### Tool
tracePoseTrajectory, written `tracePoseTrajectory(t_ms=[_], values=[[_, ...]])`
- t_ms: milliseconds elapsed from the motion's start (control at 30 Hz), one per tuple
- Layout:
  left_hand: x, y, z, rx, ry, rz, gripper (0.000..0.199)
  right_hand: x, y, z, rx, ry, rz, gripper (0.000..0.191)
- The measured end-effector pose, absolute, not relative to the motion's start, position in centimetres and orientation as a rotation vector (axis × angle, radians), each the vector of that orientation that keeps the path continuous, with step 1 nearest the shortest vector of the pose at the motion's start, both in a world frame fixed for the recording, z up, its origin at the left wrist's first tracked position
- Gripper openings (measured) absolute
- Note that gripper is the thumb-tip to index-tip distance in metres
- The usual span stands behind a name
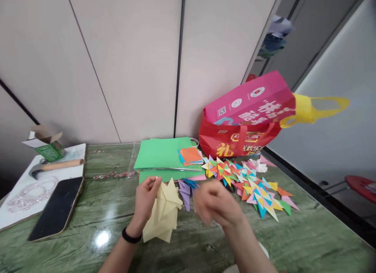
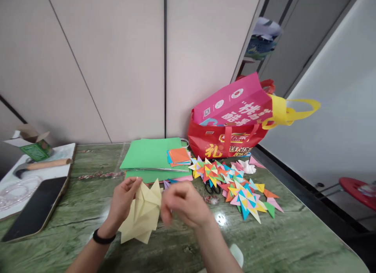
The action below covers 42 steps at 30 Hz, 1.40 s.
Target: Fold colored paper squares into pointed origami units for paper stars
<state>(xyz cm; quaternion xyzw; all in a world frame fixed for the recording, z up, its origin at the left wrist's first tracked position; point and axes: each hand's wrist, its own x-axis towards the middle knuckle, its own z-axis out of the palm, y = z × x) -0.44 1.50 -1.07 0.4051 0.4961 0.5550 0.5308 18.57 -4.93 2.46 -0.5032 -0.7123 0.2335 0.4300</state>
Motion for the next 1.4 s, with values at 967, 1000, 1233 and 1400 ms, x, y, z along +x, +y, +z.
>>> tracePoseTrajectory(t_ms=[967,1000,1233,1400], values=[[-0.5,1.0,-0.9,1.066,1.192,1.119,0.029,14.4,0.5,-1.6,-1.147,-1.499,1.104,0.031],[-0.5,1.0,-0.8,1.076,1.191,1.122,0.029,14.4,0.4,-1.5,-1.145,-1.531,1.066,0.034],[-0.3,0.6,-0.2,1.155,1.225,1.145,0.032,14.2,0.1,-1.7,-1.131,-1.591,0.926,0.033],[-0.4,0.6,-0.1,1.16,1.218,1.144,0.031,14.0,0.1,-1.5,-1.098,-1.482,1.047,0.028]])
